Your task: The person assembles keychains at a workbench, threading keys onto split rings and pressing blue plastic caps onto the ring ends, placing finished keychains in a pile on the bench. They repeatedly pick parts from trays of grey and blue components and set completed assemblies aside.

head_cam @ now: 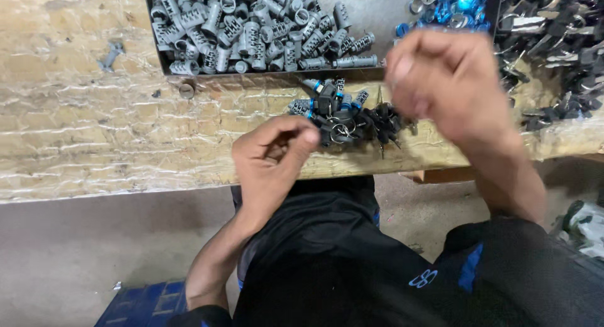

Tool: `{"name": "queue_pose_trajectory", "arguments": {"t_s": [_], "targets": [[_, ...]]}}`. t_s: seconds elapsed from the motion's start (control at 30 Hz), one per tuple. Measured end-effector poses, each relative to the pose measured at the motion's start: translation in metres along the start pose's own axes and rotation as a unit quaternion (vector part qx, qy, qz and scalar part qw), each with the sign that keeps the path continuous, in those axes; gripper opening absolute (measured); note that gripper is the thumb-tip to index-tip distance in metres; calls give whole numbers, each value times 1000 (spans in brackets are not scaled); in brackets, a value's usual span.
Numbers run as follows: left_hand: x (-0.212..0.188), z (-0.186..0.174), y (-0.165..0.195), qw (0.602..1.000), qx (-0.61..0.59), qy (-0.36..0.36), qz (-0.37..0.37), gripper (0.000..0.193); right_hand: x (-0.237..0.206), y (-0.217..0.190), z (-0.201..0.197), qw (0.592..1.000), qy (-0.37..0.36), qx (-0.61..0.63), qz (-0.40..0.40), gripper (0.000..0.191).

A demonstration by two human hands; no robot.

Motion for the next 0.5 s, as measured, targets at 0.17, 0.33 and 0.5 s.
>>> {"name": "queue_pose_trajectory", "arguments": {"t_s": [0.17,0.33,0.5], "targets": [[5,22,1,982,-133,-93,-92,10,-38,14,58,941,20,-267,-208,9],[3,11,12,997,-19,-66,-31,9,-24,14,58,871,78,-365,-319,17],[8,-4,18,990,133,5,48,10,46,1,5,819,146,-456,-317,13]]}}
Point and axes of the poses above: each hand's wrist, its own x-axis towards the middle knuckle, its own z-axis out of the palm, y = z × x, the point moved 3 cm from there along x, towards the middle knuckle, and after that the axes turned 13 degrees about z, right-handed, at the moved point
